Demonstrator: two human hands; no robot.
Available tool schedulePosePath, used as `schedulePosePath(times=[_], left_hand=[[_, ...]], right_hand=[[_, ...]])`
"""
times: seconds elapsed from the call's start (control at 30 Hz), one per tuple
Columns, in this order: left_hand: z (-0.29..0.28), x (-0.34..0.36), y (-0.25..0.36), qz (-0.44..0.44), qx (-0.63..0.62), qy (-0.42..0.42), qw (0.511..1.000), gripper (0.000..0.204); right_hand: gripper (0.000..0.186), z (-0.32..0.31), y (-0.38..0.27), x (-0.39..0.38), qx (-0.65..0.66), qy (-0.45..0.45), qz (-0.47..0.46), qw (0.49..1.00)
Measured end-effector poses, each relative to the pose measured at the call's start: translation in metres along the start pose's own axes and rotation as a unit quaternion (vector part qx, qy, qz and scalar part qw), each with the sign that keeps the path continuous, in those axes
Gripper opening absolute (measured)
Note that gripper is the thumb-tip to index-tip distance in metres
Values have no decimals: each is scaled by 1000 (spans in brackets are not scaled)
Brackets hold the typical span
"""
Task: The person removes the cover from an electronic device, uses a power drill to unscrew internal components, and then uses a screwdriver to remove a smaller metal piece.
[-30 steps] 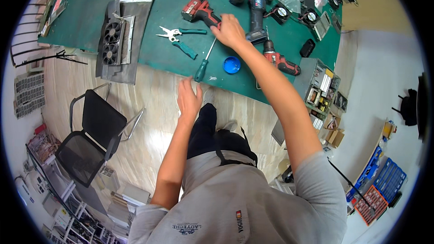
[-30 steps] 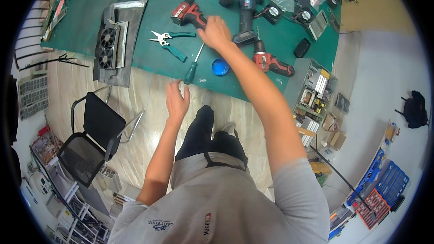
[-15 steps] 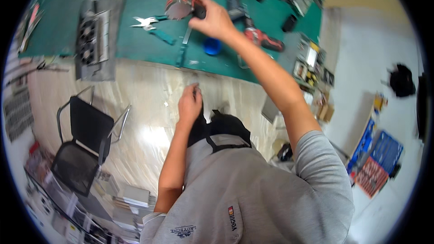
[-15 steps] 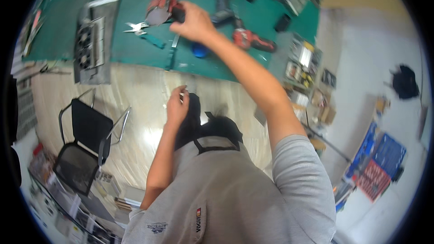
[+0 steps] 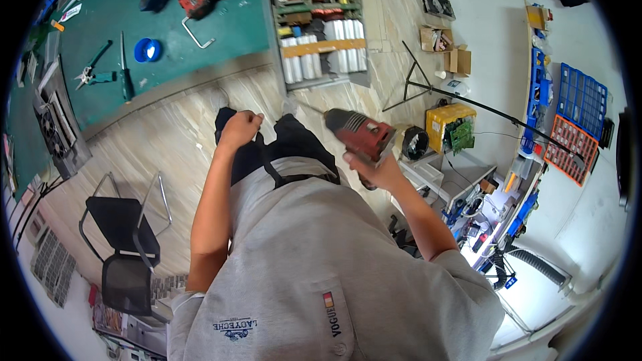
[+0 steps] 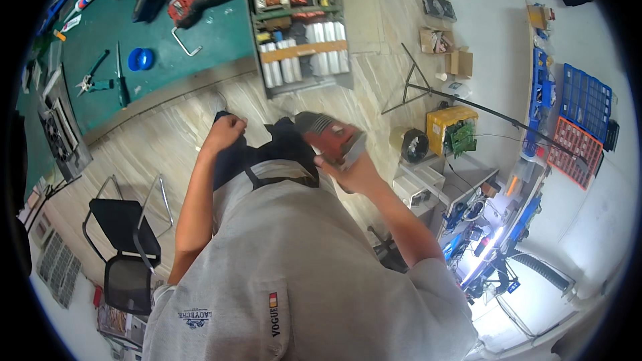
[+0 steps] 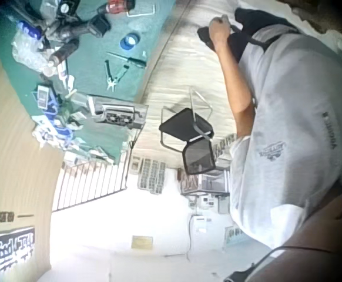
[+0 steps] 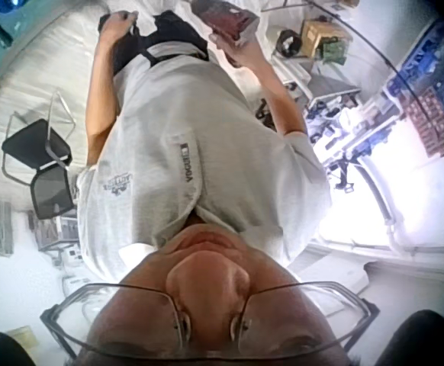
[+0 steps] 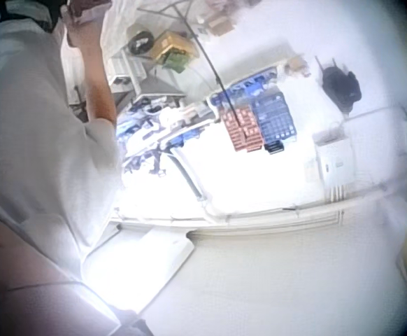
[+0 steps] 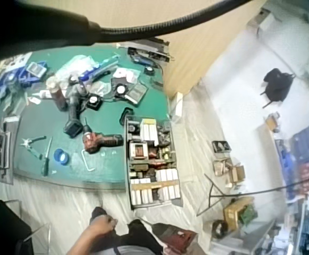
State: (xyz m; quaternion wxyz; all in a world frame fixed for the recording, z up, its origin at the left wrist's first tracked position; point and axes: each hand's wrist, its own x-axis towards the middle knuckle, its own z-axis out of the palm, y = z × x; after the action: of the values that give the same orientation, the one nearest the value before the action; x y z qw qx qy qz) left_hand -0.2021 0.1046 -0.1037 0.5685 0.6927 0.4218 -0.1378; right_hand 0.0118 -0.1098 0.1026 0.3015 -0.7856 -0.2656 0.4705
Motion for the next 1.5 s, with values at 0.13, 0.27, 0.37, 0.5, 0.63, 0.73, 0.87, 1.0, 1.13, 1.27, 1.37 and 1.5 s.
schedulePosePath(times=[0.13, 0.27, 0.37, 0.5, 0.63, 0.73, 0.87, 1.0, 1.13, 1.27, 1.37, 1.5], left_hand=[[92, 10, 38, 65, -61, -100, 991, 39], [177, 55, 84, 67, -172, 24, 983, 31], [211, 82, 125, 92, -244, 160, 952, 28], [225, 100, 155, -48, -510, 110, 852, 22], [235, 111, 165, -140, -628, 61, 763, 20], [241, 117, 164, -158, -644, 62, 746, 25], [250, 136, 153, -138, -631, 91, 758, 36], [269, 163, 149, -128, -559, 225, 788, 49], [264, 159, 157, -140, -504, 250, 815, 56], [262, 152, 161, -142, -476, 277, 823, 56], [257, 145, 165, -158, -456, 283, 829, 54], [257, 146, 165, -164, -464, 286, 822, 54]], right_hand=[[36, -48, 62, 1, 97, 35, 19, 995], [33, -69, 79, 24, -25, 49, 106, 993], [37, -74, 95, 45, -61, 68, 64, 994], [37, -75, 93, 64, -165, 105, 39, 980], [42, -63, 118, 76, -192, 126, 18, 973], [44, -53, 120, 76, -214, 138, -13, 967], [43, -50, 115, 76, -283, 152, -56, 945], [41, -48, 107, 78, -304, 133, -51, 942], [39, -45, 104, 81, -322, 124, -33, 938], [39, -44, 106, 86, -348, 127, 0, 929], [46, -43, 117, 94, -287, 148, -18, 946], [47, -42, 118, 98, -300, 133, -1, 945]])
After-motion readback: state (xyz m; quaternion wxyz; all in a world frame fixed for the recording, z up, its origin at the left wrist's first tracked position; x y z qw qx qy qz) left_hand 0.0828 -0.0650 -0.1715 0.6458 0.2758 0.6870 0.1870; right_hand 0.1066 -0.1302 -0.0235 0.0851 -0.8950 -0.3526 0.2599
